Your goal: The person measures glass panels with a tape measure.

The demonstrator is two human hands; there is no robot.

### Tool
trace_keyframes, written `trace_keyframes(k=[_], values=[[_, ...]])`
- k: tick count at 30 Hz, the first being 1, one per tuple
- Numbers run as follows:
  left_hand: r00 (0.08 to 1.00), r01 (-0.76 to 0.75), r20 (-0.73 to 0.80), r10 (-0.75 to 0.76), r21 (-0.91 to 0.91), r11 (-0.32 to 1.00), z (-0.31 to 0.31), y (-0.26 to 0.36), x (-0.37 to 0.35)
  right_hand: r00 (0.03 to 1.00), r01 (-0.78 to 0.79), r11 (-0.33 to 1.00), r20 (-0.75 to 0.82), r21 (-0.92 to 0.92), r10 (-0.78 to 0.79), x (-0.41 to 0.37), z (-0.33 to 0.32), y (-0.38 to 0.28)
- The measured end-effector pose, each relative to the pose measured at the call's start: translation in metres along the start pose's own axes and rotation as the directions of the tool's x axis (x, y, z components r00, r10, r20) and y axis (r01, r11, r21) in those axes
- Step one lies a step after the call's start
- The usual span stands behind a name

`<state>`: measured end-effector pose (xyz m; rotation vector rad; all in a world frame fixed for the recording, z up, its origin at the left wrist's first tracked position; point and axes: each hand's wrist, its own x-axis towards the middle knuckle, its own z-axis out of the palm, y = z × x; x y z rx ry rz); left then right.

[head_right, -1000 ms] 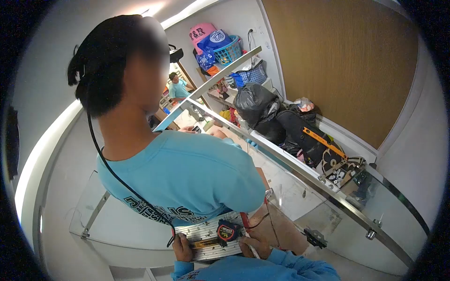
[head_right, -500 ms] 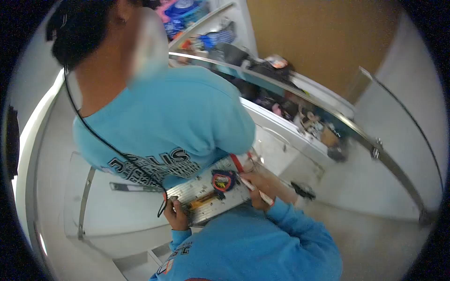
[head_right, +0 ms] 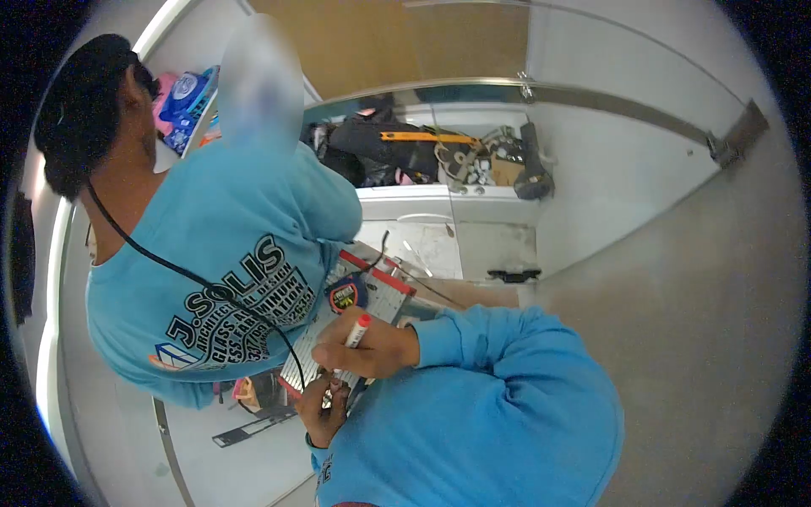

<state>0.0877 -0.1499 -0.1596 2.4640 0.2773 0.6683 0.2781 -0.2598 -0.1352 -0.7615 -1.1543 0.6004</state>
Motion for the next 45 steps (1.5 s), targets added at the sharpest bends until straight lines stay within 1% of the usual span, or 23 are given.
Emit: trace_keyframes(k=[2,6,9,10,12,14,16,19,21,22,24,25,26,28,29,31,32,34,36,37,39,40,45], values=[[0.996,-0.042,0.075,0.048,-0.079,0.996,-0.004,0.001,-0.001,0.998,-0.034,0.999,-0.051,0.011,0.035,-0.007,0.009,0.005],[0.988,-0.09,0.111,0.109,-0.164,0.982,-0.006,-0.003,-0.006,1.0,-0.025,0.999,-0.018,-0.029,0.024,-0.017,0.017,0.004],[0.986,0.022,0.167,0.006,-0.164,0.986,-0.016,0.005,-0.006,0.991,-0.064,0.996,-0.118,0.056,0.07,-0.022,0.024,0.004],[0.983,0.085,0.174,-0.055,-0.164,0.983,-0.02,0.006,-0.008,0.993,-0.018,1.0,-0.119,0.019,0.02,-0.022,0.027,0.003],[0.973,0.049,0.231,-0.021,-0.117,0.992,-0.019,0.01,-0.004,0.988,0.02,1.0,-0.151,-0.008,-0.021,-0.027,0.024,0.003],[0.977,0.058,0.209,-0.032,-0.122,0.991,-0.017,0.016,-0.002,0.998,-0.063,0.998,-0.024,0.009,0.063,-0.032,0.02,0.004],[0.964,0.082,0.261,-0.059,-0.081,0.993,-0.014,0.027,0.005,0.998,-0.026,1.0,-0.053,-0.017,0.025,-0.036,0.019,0.011],[0.956,0.163,0.255,-0.144,-0.054,0.985,-0.014,0.033,0.013,0.998,0.035,0.992,-0.054,-0.121,-0.042,-0.036,0.013,0.011],[0.963,0.187,0.21,-0.169,-0.069,0.98,-0.008,0.03,0.014,0.995,-0.102,0.958,-0.014,-0.27,0.102,-0.037,0.003,0.008],[0.963,0.188,0.212,-0.17,-0.067,0.98,-0.002,0.03,0.016,0.995,-0.102,0.958,-0.015,-0.268,0.101,-0.038,0.0,0.009],[0.987,0.157,0.019,-0.157,-0.203,0.966,0.01,0.034,0.022,0.995,-0.095,0.946,-0.065,-0.309,0.079,-0.037,-0.004,0.016],[0.989,0.144,0.0,-0.146,-0.18,0.973,0.015,0.037,0.026,0.995,-0.095,0.946,-0.063,-0.309,0.079,-0.037,-0.006,0.019],[0.989,0.145,-0.003,-0.148,-0.18,0.973,0.015,0.042,0.031,0.995,-0.095,0.951,-0.038,-0.294,0.088,-0.038,-0.008,0.024],[0.971,0.22,0.147,-0.19,-0.229,0.948,0.015,0.053,0.04,0.995,-0.093,0.956,-0.003,-0.279,0.096,-0.039,-0.012,0.028],[0.971,0.221,0.139,-0.193,-0.228,0.948,0.015,0.055,0.041,0.994,-0.085,0.97,0.04,-0.229,0.097,-0.039,-0.014,0.028],[0.938,0.318,0.184,-0.294,-0.114,0.941,0.017,0.057,0.046,0.992,-0.073,0.981,0.089,-0.178,0.09,-0.04,-0.016,0.031],[0.939,0.317,0.18,-0.294,-0.112,0.942,0.02,0.057,0.048,0.997,-0.052,0.983,0.052,-0.177,0.062,-0.041,-0.016,0.035],[0.974,0.228,0.056,-0.221,-0.184,0.956,0.029,0.055,0.05,0.999,-0.032,0.984,0.012,-0.173,0.035,-0.038,-0.024,0.03],[0.981,0.192,0.031,-0.19,-0.209,0.959,0.032,0.049,0.05,0.996,-0.023,0.989,0.09,0.146,0.01,-0.036,-0.04,0.022],[0.987,0.157,-0.001,-0.161,-0.237,0.959,0.034,0.047,0.05,0.995,-0.021,0.988,0.1,0.153,0.006,-0.036,-0.05,0.019],[0.972,0.222,-0.029,-0.232,-0.198,0.955,0.037,0.051,0.051,1.0,-0.004,0.997,-0.019,0.075,0.005,-0.038,-0.069,0.015],[0.954,0.285,-0.045,-0.296,-0.165,0.944,0.039,0.053,0.051,1.0,-0.006,0.996,-0.011,0.085,0.007,-0.039,-0.078,0.015],[0.938,0.342,-0.024,-0.346,-0.107,0.934,0.059,0.049,0.051,0.994,-0.05,0.977,0.084,-0.205,0.069,-0.04,-0.099,0.027]])
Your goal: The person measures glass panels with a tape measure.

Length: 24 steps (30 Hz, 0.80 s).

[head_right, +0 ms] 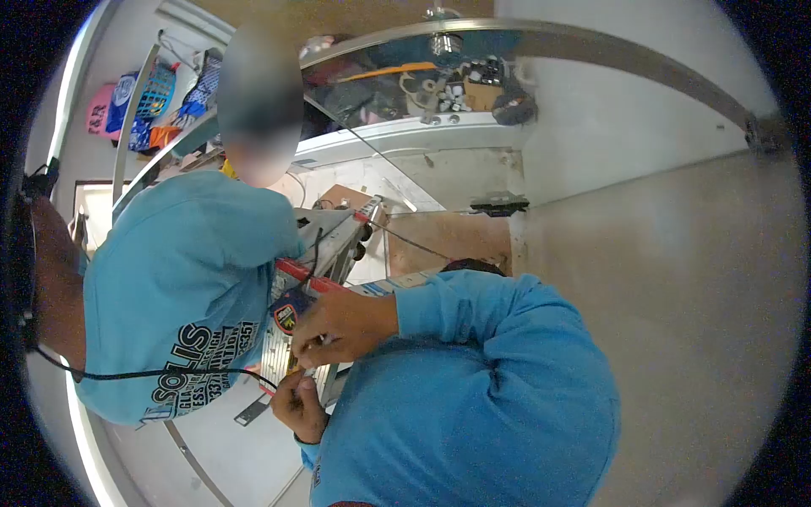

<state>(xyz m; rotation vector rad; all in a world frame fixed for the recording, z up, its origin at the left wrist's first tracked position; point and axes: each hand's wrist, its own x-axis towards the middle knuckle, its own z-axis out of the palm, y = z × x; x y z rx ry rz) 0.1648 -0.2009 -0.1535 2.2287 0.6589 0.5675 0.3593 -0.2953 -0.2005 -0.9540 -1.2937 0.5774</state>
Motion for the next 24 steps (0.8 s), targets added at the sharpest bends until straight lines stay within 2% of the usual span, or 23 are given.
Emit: trace_keyframes(k=[1,3,4,5,7,8,9,10,11,12,13,16,19,21,23,24], values=[[1.0,0.005,0.015,-0.005,-0.005,1.0,0.002,-0.001,0.001,1.0,0.012,1.0,0.019,0.008,-0.012,-0.001,0.0,0.004],[1.0,-0.01,-0.014,0.011,0.081,0.997,0.001,0.001,0.004,0.984,-0.089,0.995,0.157,0.039,0.082,0.0,-0.001,0.008],[0.995,0.058,0.075,-0.066,0.104,0.993,-0.001,0.001,0.004,0.951,-0.139,0.987,0.266,-0.08,0.156,0.003,-0.008,0.006],[0.978,0.125,0.151,-0.144,0.13,0.984,-0.003,0.002,0.005,0.943,-0.098,0.992,0.31,-0.076,0.117,0.003,-0.01,0.011],[0.985,-0.099,0.16,0.064,0.222,0.97,0.003,-0.005,0.013,0.965,-0.04,0.997,0.255,-0.062,0.054,0.002,-0.006,0.028],[0.983,-0.005,0.181,-0.03,0.189,0.982,0.004,0.001,0.016,0.952,0.005,0.998,0.304,-0.056,0.012,0.003,-0.007,0.029],[0.971,0.089,0.207,-0.119,0.149,0.985,0.004,0.007,0.02,0.957,0.018,0.995,0.288,-0.103,0.012,0.004,-0.007,0.03],[0.981,0.091,0.155,-0.115,0.152,0.984,0.003,0.004,0.022,0.964,0.025,0.988,0.265,-0.151,0.017,0.005,-0.006,0.031],[0.974,0.109,0.183,-0.134,0.14,0.984,0.002,0.001,0.021,0.953,0.056,0.987,0.302,-0.148,-0.009,0.007,-0.007,0.029],[0.964,0.129,0.218,-0.154,0.126,0.984,0.002,0.0,0.021,0.947,0.009,0.985,0.317,-0.172,0.047,0.009,-0.008,0.025],[0.97,0.132,0.186,-0.154,0.125,0.983,-0.001,0.003,0.023,0.939,-0.041,0.979,0.326,-0.198,0.105,0.01,-0.008,0.022],[0.961,0.092,0.261,-0.091,0.007,0.996,-0.008,0.007,0.031,0.916,-0.041,0.978,0.384,-0.204,0.119,0.016,-0.008,0.017],[0.947,0.119,0.293,-0.134,0.07,0.99,-0.016,0.019,0.038,0.92,-0.028,0.973,0.375,-0.227,0.114,0.02,-0.006,0.012],[0.959,0.059,0.275,-0.072,0.053,0.997,-0.017,0.017,0.039,0.93,-0.013,0.976,0.355,-0.219,0.092,0.018,-0.002,0.016],[0.933,0.145,0.317,-0.173,0.111,0.983,-0.019,0.02,0.04,0.953,0.04,0.981,0.303,-0.189,0.02,0.018,0.0,0.021],[0.948,0.073,0.304,-0.098,0.091,0.993,-0.019,0.019,0.042,0.925,-0.018,0.976,0.367,-0.219,0.099,0.026,-0.009,0.008]])
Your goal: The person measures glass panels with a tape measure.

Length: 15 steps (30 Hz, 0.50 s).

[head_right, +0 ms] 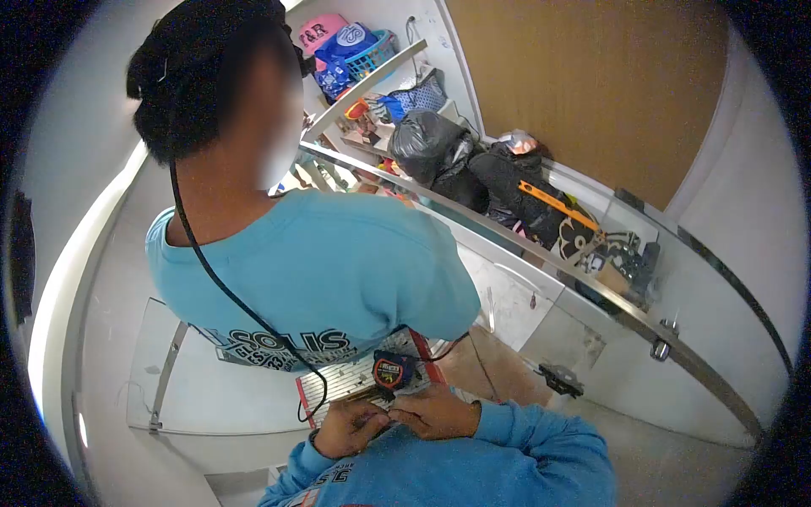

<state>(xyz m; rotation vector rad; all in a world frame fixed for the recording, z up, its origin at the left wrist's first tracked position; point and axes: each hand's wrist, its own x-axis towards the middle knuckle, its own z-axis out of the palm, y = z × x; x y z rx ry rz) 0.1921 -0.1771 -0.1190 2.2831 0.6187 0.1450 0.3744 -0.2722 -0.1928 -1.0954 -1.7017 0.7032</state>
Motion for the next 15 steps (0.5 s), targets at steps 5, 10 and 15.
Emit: trace_keyframes(k=[5,10,15], values=[[0.992,0.016,-0.126,-0.021,-0.04,0.999,-0.002,0.003,0.009,0.996,0.027,0.999,-0.086,0.022,-0.025,0.02,-0.007,0.006],[0.968,0.215,-0.112,-0.223,-0.08,0.973,0.002,-0.005,0.009,0.99,-0.069,0.991,-0.116,0.117,0.083,0.017,0.003,0.03],[0.976,0.077,-0.199,-0.091,-0.074,0.994,0.009,-0.019,-0.002,0.983,-0.085,0.975,-0.144,0.204,0.116,0.011,0.007,0.038]])
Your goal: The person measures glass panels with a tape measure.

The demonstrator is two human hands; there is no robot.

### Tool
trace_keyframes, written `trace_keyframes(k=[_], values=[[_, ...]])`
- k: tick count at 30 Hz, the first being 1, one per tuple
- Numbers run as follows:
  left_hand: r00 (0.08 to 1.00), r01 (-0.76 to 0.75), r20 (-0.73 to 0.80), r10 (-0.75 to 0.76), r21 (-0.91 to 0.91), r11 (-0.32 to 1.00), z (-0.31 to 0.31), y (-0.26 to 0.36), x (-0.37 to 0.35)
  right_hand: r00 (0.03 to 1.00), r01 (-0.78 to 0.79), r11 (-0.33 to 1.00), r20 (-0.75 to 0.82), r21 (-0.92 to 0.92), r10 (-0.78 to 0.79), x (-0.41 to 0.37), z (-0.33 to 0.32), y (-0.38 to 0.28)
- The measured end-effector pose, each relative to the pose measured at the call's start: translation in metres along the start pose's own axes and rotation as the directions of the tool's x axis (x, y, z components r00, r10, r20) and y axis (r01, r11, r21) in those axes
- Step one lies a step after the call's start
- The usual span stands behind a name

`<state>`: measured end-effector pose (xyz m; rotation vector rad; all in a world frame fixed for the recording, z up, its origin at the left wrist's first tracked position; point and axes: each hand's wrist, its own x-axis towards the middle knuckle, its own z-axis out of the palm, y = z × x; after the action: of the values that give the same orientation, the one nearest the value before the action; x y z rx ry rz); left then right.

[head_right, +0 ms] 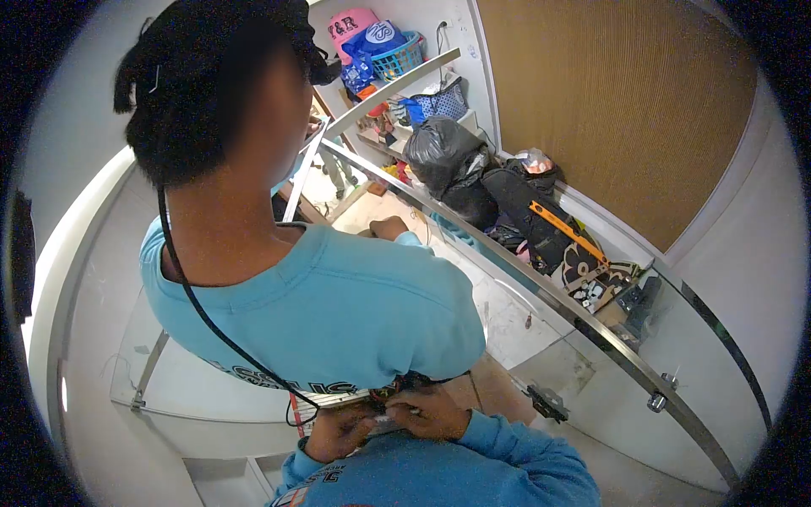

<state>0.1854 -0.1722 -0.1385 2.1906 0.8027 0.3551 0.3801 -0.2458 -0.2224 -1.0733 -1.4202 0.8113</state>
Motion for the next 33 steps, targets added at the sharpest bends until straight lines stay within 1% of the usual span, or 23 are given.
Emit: trace_keyframes(k=[1,3,4,6,7,9,10,12,13,16,18,19,21,22,24,25,26,27,28,29,30,31,33], values=[[1.0,0.007,0.002,-0.007,-0.004,1.0,0.001,-0.001,-0.002,1.0,0.014,1.0,-0.008,0.007,-0.014,-0.001,0.0,0.0],[0.989,-0.13,-0.068,0.13,0.016,0.991,0.001,-0.004,-0.002,0.999,0.046,0.999,-0.025,-0.003,-0.046,0.0,0.001,-0.001],[0.989,-0.128,-0.069,0.129,0.016,0.992,0.0,-0.003,-0.003,0.998,0.058,0.998,-0.03,-0.007,-0.058,0.0,0.001,-0.001],[0.999,0.032,0.029,-0.032,0.003,0.999,-0.002,-0.002,-0.007,0.998,0.063,0.997,-0.007,-0.032,-0.063,-0.001,0.001,-0.001],[0.999,0.032,0.028,-0.032,0.001,0.999,-0.003,-0.004,-0.009,0.998,0.065,0.997,0.002,-0.042,-0.065,-0.001,0.0,-0.001],[0.989,0.128,0.08,-0.126,-0.022,0.992,-0.004,-0.008,-0.013,0.997,0.072,0.993,0.042,-0.09,-0.069,-0.001,-0.002,-0.005],[0.989,0.126,0.079,-0.124,-0.022,0.992,-0.004,-0.007,-0.014,0.997,0.074,0.993,0.042,-0.091,-0.07,0.0,-0.003,-0.007],[0.998,0.068,0.02,-0.067,-0.035,0.997,-0.005,-0.004,-0.013,0.98,0.158,0.986,0.135,-0.06,-0.149,0.002,-0.004,-0.01],[0.998,0.065,0.02,-0.064,-0.034,0.997,-0.005,-0.003,-0.013,0.98,0.16,0.985,0.133,-0.062,-0.15,0.002,-0.004,-0.012],[0.999,-0.026,-0.045,0.022,-0.106,0.994,-0.004,0.0,-0.012,0.971,0.199,0.98,0.14,-0.02,-0.194,0.003,-0.01,-0.021],[0.977,0.186,-0.026,-0.21,-0.372,0.909,-0.002,0.009,-0.015,0.964,0.253,0.967,0.092,-0.02,-0.25,0.003,-0.022,-0.036],[0.977,0.188,-0.02,-0.211,-0.376,0.907,-0.002,0.013,-0.015,0.966,0.247,0.969,0.091,-0.022,-0.244,0.005,-0.023,-0.04],[0.987,0.074,-0.089,-0.137,-0.508,0.858,-0.005,0.021,-0.01,0.975,0.119,0.964,0.157,0.238,-0.159,0.01,-0.023,-0.047],[0.987,0.077,-0.08,-0.136,-0.509,0.857,-0.009,0.02,-0.01,0.977,0.114,0.965,0.151,0.236,-0.153,0.013,-0.02,-0.053],[0.991,-0.09,0.081,0.107,-0.197,0.976,-0.02,0.016,-0.01,0.951,0.211,0.922,0.151,0.323,-0.271,0.022,-0.016,-0.069],[0.99,-0.09,0.093,0.11,-0.195,0.977,-0.022,0.018,-0.012,0.925,0.246,0.927,0.217,0.284,-0.312,0.024,-0.026,-0.075],[0.973,-0.158,0.145,0.179,-0.145,0.977,-0.027,0.022,-0.015,0.929,0.249,0.927,0.202,0.282,-0.311,0.025,-0.029,-0.084],[0.949,-0.232,0.197,0.248,-0.099,0.968,-0.032,0.027,-0.017,0.897,0.287,0.918,0.261,0.274,-0.358,0.026,-0.032,-0.095],[0.946,-0.235,0.206,0.251,-0.098,0.967,-0.038,0.033,-0.019,0.858,0.321,0.908,0.323,0.271,-0.4,0.026,-0.034,-0.105],[0.931,-0.274,0.225,0.287,-0.089,0.958,-0.046,0.042,-0.022,0.862,0.321,0.907,0.314,0.271,-0.399,0.027,-0.034,-0.113],[0.914,-0.313,0.245,0.322,-0.079,0.947,-0.053,0.05,-0.024,0.819,0.396,0.885,0.341,0.244,-0.461,0.029,-0.033,-0.119],[0.906,-0.334,0.233,0.353,-0.119,0.935,-0.057,0.055,-0.025,0.771,0.47,0.855,0.371,0.218,-0.518,0.03,-0.032,-0.126],[0.907,-0.309,0.248,0.339,-0.153,0.939,-0.064,0.06,-0.031,0.751,0.494,0.843,0.384,0.214,-0.538,0.034,-0.03,-0.141]])
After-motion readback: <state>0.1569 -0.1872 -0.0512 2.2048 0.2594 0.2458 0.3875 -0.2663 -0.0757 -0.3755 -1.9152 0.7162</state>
